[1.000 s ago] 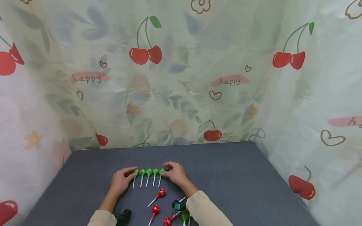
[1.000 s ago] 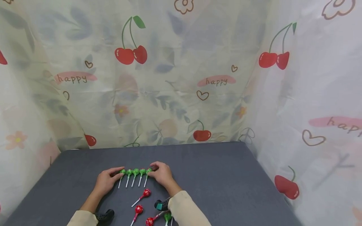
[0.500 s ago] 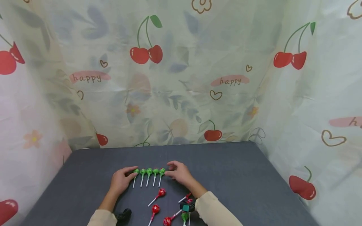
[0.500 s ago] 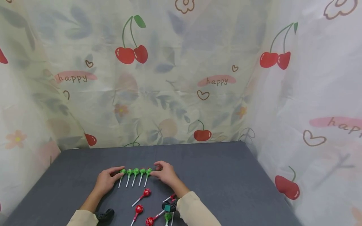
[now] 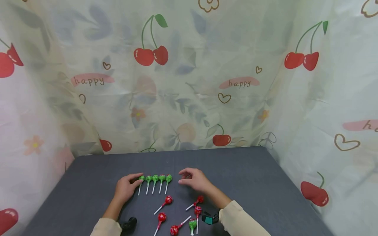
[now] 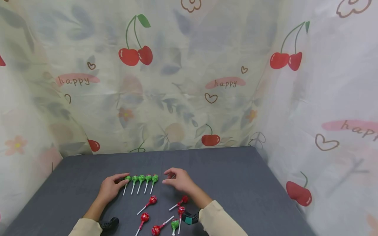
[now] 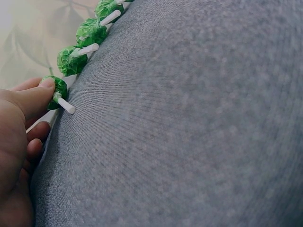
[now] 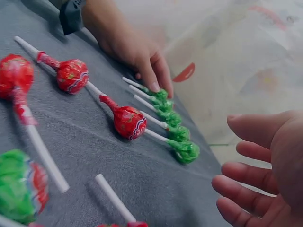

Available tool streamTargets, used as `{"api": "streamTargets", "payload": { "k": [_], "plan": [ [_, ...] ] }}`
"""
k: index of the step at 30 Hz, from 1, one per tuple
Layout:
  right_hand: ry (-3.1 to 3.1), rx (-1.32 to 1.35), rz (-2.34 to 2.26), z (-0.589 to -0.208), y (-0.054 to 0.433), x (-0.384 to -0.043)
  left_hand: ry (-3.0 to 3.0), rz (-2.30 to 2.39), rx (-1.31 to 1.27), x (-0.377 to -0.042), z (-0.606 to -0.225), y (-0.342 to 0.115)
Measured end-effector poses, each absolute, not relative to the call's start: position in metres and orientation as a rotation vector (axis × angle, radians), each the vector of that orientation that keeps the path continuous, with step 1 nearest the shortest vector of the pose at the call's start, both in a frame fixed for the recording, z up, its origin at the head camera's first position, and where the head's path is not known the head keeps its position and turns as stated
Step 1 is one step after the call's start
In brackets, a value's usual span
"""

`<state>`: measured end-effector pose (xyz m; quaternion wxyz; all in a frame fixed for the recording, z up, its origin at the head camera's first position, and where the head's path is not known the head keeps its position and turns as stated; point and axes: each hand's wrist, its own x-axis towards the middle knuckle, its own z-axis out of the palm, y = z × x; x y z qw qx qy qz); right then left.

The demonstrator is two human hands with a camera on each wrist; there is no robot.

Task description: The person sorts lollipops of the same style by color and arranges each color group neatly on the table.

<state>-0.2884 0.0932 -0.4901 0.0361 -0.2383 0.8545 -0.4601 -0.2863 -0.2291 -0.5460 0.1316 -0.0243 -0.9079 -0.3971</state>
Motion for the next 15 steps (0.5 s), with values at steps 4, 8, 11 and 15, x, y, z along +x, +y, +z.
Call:
{"api": "streamTargets", "payload": {
  "k": [4, 8, 11, 15],
  "plan": [
    [2.605, -0.783, -1.381, -0.483, 0.103, -0.277, -2.639, -1.152, -0.069, -0.286, -0.545, -0.229],
    [2.596, -0.824, -1.352, -0.481, 0.111, -0.262, -2.641, -1.153, -0.062, -0.286, -0.545, -0.229],
    [2.622, -0.901, -1.350, -0.487, 0.116, -0.250, -2.637, -1.151, -0.060, -0.286, -0.545, -0.229],
    [2.670, -1.091, -1.367, -0.500, 0.122, -0.235, -2.627, -1.146, -0.062, -0.285, -0.547, -0.228]
  ]
}}
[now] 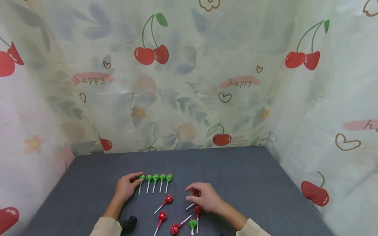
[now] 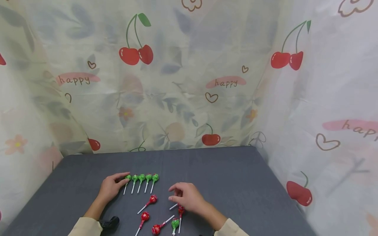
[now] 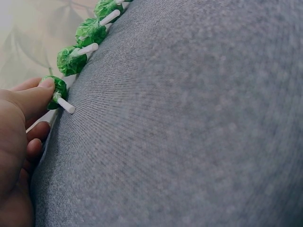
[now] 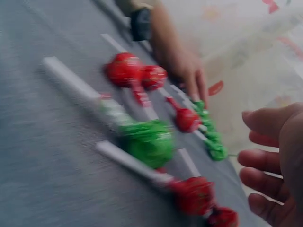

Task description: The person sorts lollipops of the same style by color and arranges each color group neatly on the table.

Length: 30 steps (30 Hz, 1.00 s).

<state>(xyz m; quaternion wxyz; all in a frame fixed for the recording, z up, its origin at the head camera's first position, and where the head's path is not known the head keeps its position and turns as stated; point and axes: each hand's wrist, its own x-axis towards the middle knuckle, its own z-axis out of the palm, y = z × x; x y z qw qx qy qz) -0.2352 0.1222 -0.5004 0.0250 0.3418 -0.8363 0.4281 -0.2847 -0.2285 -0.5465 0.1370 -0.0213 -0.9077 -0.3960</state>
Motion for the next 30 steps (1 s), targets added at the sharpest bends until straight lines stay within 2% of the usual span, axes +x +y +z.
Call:
{"api": "streamTargets", "payload": {
  "k": [7, 16, 30],
  "plan": [
    [-2.435, 1.280, 1.128, -0.516, 0.130, -0.214, -2.625, -1.156, -0.066, -0.284, -0.545, -0.230],
    [-2.592, 1.486, 0.816, -0.513, 0.140, -0.204, -2.635, -1.164, -0.067, -0.285, -0.545, -0.228],
    [-2.537, 1.547, 0.428, -0.509, 0.137, -0.199, -2.622, -1.151, -0.077, -0.284, -0.546, -0.227]
  ]
}}
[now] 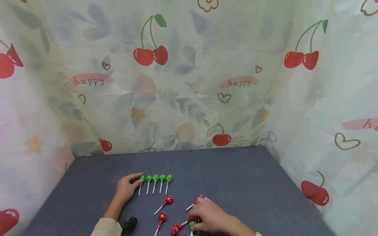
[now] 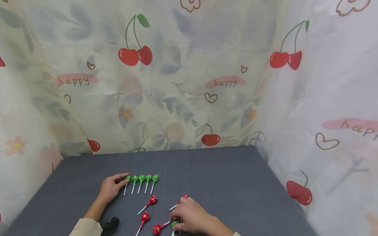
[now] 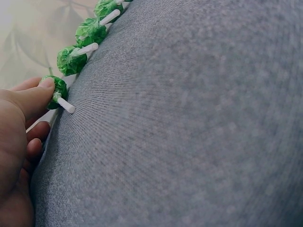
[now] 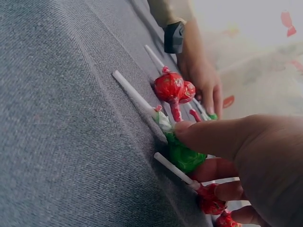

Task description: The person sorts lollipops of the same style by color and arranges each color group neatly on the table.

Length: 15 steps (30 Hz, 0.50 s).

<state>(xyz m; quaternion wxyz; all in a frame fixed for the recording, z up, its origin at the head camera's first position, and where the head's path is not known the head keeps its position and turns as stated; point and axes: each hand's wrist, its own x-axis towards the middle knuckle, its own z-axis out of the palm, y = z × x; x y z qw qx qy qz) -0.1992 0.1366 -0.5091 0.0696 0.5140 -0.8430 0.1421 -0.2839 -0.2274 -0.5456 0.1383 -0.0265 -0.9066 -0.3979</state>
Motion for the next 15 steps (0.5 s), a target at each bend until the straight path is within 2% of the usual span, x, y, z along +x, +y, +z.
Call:
{"api": "streamTargets", "payload": {
  "k": [7, 15],
  "plan": [
    [-2.562, 1.548, 0.410, -0.504, 0.136, -0.201, -2.620, -1.141, -0.069, -0.285, -0.547, -0.228],
    [-2.662, 1.519, 0.484, -0.480, 0.131, -0.210, -2.621, -1.145, -0.071, -0.285, -0.546, -0.228]
  ]
}}
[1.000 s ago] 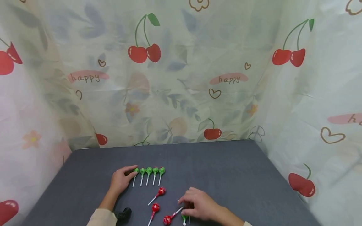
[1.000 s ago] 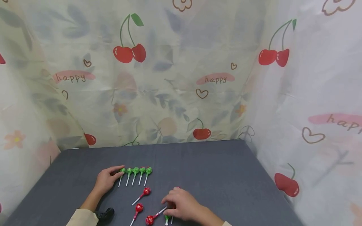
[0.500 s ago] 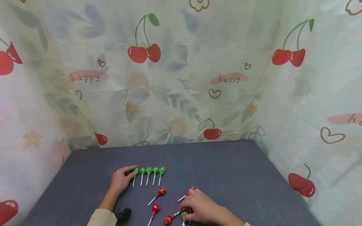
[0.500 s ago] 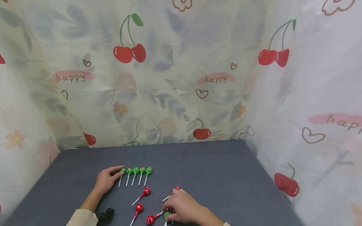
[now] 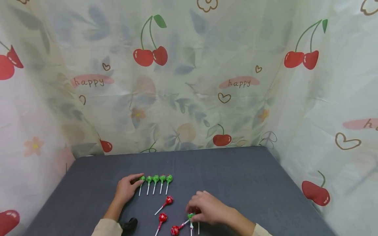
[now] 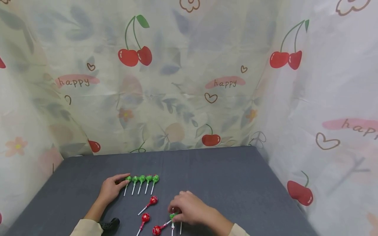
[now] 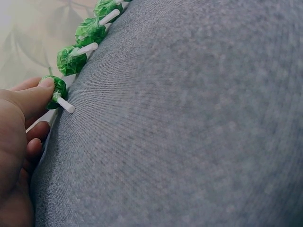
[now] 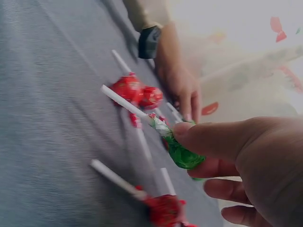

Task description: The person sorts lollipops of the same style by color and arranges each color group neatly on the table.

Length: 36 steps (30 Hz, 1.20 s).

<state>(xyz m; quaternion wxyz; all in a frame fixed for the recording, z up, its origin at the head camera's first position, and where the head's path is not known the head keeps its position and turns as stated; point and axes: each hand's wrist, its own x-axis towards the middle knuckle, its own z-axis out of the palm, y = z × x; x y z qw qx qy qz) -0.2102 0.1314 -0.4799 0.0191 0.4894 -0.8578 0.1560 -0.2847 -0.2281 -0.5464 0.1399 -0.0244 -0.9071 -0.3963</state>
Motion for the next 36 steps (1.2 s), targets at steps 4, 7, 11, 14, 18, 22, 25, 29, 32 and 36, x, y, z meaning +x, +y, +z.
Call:
{"api": "streamTargets", "payload": {
  "k": [4, 7, 11, 14, 18, 22, 25, 29, 32, 36],
  "plan": [
    [-2.689, 1.506, 0.481, -0.467, 0.127, -0.217, -2.626, -1.148, -0.058, -0.284, -0.546, -0.228],
    [-2.686, 1.497, 0.495, -0.459, 0.123, -0.221, -2.635, -1.146, -0.048, -0.284, -0.545, -0.228],
    [-2.717, 1.450, 0.559, -0.448, 0.118, -0.228, -2.649, -1.146, -0.047, -0.284, -0.545, -0.228],
    [-2.733, 1.403, 0.616, -0.443, 0.116, -0.234, -2.658, -1.144, -0.054, -0.283, -0.546, -0.229],
    [-2.701, 1.370, 0.683, -0.440, 0.113, -0.244, -2.665, -1.143, -0.056, -0.284, -0.548, -0.229],
    [-2.677, 1.321, 0.709, -0.443, 0.111, -0.257, -2.658, -1.150, -0.058, -0.284, -0.548, -0.229],
    [-2.683, 1.262, 0.729, -0.447, 0.108, -0.266, -2.653, -1.158, -0.062, -0.285, -0.547, -0.229],
    [-2.698, 1.168, 0.760, -0.457, 0.105, -0.275, -2.653, -1.161, -0.061, -0.285, -0.547, -0.229],
    [-2.700, 1.115, 0.764, -0.465, 0.104, -0.282, -2.646, -1.156, -0.064, -0.285, -0.548, -0.229],
    [-2.693, 1.094, 0.785, -0.478, 0.102, -0.292, -2.625, -1.148, -0.077, -0.285, -0.548, -0.229]
  ]
}}
